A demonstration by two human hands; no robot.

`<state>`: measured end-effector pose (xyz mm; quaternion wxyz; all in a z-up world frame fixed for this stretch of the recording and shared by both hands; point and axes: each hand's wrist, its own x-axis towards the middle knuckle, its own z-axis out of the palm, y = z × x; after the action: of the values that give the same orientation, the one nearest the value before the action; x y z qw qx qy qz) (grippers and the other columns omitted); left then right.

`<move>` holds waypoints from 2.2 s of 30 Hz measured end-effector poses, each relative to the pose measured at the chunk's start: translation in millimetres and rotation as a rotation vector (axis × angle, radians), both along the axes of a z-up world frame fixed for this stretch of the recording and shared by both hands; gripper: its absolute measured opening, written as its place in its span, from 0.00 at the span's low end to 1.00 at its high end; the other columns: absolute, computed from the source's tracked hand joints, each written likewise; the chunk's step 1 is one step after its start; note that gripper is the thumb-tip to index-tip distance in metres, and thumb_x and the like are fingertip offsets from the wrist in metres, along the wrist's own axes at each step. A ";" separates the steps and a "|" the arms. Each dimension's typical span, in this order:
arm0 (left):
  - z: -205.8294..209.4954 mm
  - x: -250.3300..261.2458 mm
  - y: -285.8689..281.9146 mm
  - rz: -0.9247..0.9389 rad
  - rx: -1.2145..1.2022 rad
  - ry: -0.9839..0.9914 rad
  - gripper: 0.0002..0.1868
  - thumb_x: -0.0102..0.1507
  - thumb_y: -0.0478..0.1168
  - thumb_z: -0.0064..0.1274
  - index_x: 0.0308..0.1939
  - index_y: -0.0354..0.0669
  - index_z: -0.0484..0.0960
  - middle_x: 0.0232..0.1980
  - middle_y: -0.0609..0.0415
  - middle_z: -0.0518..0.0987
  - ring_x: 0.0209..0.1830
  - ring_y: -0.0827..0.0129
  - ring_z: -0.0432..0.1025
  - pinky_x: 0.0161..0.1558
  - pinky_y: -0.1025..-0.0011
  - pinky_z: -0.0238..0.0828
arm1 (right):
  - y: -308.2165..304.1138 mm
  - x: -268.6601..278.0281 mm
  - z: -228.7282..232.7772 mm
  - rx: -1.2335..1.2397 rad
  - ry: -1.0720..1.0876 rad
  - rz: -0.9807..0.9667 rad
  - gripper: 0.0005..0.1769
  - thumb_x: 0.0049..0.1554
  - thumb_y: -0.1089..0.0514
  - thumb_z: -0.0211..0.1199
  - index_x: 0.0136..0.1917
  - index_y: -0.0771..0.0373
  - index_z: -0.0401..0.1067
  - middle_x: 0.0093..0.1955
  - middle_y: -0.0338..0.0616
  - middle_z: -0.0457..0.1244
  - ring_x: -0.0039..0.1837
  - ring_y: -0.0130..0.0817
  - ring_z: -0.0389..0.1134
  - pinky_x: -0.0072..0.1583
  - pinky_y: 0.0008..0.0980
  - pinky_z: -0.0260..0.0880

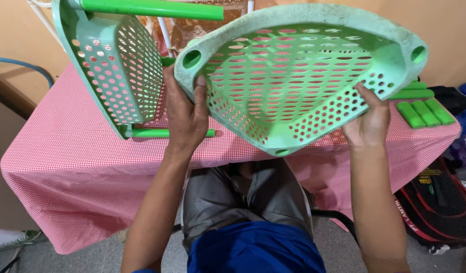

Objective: The person assembles a green plastic dish rack by inserting green cylindrical rods into slots on the side panels and base. They repeatedly insert and remove rods to test fit, then place the assembled side panels and base on the table.

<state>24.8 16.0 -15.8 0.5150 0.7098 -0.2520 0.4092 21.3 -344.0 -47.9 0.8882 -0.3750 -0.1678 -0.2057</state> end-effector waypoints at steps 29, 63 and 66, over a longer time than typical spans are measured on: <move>-4.8 19.5 46.2 0.230 0.082 0.331 0.22 0.71 0.39 0.59 0.65 0.36 0.70 0.53 0.46 0.84 0.49 0.65 0.82 0.47 0.69 0.81 | -36.8 -19.7 12.3 -0.437 -0.039 -0.173 0.31 0.68 0.40 0.54 0.73 0.65 0.65 0.69 0.51 0.64 0.71 0.45 0.68 0.71 0.60 0.76; -12.4 73.5 -64.1 0.087 0.530 0.029 0.57 0.53 0.69 0.64 0.72 0.40 0.56 0.63 0.38 0.77 0.60 0.46 0.77 0.56 0.51 0.75 | -154.7 31.3 -15.1 -0.944 -0.103 -0.750 0.20 0.72 0.72 0.57 0.75 0.73 0.61 0.69 0.47 0.65 0.71 0.30 0.67 0.76 0.29 0.67; -4.5 100.8 -91.2 -0.040 0.456 0.140 0.47 0.59 0.65 0.61 0.70 0.43 0.58 0.64 0.40 0.78 0.55 0.48 0.80 0.53 0.50 0.76 | -195.8 49.6 -10.6 -1.000 -0.095 -0.837 0.19 0.73 0.73 0.59 0.74 0.73 0.63 0.66 0.47 0.67 0.67 0.29 0.68 0.72 0.26 0.69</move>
<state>125.6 -75.2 -20.3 0.3657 0.8293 -0.3155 0.2810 70.9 -539.7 -58.4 0.4431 -0.7671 -0.1222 -0.4475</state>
